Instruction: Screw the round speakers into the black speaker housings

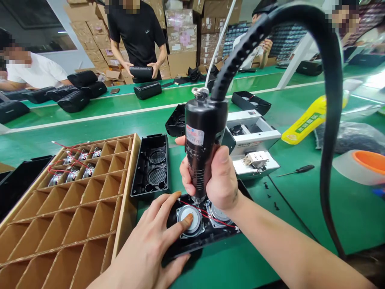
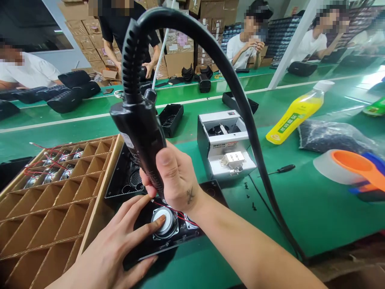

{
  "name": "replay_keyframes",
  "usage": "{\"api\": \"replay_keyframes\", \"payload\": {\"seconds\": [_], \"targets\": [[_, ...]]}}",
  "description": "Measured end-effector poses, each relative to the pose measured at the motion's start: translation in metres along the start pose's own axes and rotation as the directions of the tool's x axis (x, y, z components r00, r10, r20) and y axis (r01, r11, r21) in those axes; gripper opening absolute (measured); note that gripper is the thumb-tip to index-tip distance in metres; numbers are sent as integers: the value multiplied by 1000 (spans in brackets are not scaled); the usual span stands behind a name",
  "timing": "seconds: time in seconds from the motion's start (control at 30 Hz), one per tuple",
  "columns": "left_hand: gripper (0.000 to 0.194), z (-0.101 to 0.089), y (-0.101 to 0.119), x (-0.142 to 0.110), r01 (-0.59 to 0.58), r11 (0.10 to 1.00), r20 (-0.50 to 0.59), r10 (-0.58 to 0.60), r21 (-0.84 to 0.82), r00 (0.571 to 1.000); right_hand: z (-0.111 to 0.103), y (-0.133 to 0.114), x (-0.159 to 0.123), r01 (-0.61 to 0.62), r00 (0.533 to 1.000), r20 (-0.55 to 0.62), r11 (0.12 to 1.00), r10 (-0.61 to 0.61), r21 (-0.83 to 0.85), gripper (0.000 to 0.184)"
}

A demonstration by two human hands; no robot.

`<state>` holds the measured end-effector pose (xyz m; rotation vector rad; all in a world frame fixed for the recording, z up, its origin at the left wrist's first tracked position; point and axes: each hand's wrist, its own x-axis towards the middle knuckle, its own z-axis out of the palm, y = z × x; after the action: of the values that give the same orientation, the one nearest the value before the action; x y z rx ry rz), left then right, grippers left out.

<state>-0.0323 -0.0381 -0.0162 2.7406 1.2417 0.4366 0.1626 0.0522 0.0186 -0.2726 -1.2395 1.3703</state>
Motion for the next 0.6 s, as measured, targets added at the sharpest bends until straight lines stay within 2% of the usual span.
{"api": "replay_keyframes", "payload": {"seconds": [0.37, 0.6], "targets": [[49, -4, 1, 3, -26, 999, -27, 27, 34, 999, -1, 8, -3, -26, 998, 66, 1000, 26, 10, 55], [54, -1, -2, 2, -50, 999, -70, 52, 22, 996, -4, 19, -7, -25, 992, 127, 999, 20, 41, 56]]}}
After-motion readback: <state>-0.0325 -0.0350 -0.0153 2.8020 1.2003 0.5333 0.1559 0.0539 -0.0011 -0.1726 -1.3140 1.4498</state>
